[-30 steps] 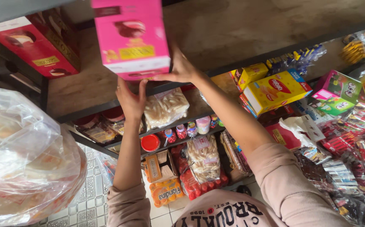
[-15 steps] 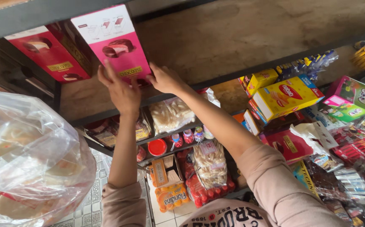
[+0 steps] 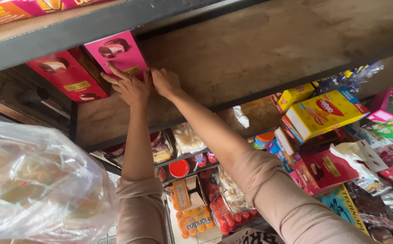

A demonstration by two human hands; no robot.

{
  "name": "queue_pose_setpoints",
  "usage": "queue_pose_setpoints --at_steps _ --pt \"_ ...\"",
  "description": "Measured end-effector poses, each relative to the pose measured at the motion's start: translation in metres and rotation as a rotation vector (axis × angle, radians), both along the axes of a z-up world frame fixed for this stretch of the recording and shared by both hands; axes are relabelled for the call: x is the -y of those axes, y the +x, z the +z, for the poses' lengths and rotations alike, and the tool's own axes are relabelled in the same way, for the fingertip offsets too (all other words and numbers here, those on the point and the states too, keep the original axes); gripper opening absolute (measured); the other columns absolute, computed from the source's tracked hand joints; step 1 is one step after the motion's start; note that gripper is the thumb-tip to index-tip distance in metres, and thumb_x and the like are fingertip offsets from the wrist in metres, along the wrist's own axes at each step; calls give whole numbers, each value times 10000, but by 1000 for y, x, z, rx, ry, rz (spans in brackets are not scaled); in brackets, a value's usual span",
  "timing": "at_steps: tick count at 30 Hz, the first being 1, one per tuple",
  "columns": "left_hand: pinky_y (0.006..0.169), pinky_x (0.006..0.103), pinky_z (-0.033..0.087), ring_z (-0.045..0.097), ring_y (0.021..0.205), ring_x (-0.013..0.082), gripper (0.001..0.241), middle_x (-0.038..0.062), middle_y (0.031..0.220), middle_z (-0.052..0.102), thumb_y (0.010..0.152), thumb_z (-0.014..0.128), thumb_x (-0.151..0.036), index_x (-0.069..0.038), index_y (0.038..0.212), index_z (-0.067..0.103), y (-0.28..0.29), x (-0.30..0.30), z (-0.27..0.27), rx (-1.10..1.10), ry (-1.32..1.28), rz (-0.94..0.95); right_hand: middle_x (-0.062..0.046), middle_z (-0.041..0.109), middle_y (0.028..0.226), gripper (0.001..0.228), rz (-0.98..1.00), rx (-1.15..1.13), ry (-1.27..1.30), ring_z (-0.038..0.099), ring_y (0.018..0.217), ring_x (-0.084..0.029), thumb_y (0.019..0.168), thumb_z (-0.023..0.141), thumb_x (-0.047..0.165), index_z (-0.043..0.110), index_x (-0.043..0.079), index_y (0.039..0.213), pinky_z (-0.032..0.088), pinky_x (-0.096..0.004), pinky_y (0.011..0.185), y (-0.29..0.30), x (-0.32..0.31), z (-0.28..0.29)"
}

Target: The person wipes a wooden shelf surface with a white tissue, removes a hair tie, and then wipes and restacks several boxes of Choco Pie snacks. The person handles the boxes one at a time, wiping their surfaces before placing them back on the shelf.

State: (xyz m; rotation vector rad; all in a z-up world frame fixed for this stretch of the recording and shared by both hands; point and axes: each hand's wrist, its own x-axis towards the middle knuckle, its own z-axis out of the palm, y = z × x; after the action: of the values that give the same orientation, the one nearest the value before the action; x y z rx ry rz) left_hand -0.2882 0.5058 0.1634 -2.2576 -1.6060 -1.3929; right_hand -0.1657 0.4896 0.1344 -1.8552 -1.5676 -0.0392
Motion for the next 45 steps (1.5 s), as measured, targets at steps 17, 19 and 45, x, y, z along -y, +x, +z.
queue_pose_setpoints --at_steps 17,19,45 --pt "1131 732 190 -10 1456 647 1211 536 1505 -23 907 825 -468 22 1581 -53 23 -109 -23 110 29 80 -132 370 1620 886 198 173 -175 392 1370 -336 876 599 395 166 34 1559 303 -571 1095 -4 -73 -19" --pt "1109 698 271 140 1404 669 1177 511 1534 -28 927 830 -490 -31 1584 -31 27 -119 -26 102 38 147 -89 430 1595 819 216 175 -248 366 1441 -313 911 588 382 229 80 1582 301 -573 1139 -1 -71 -21" --pt "958 527 528 626 1204 425 400 217 1352 625 980 574 -293 -83 1315 637 15 -58 -31 -464 -552 -13 -98 632 1368 639 202 133 -93 614 1242 -309 863 685 182 473 209 1465 482 -493 1025 5 -6 -8"
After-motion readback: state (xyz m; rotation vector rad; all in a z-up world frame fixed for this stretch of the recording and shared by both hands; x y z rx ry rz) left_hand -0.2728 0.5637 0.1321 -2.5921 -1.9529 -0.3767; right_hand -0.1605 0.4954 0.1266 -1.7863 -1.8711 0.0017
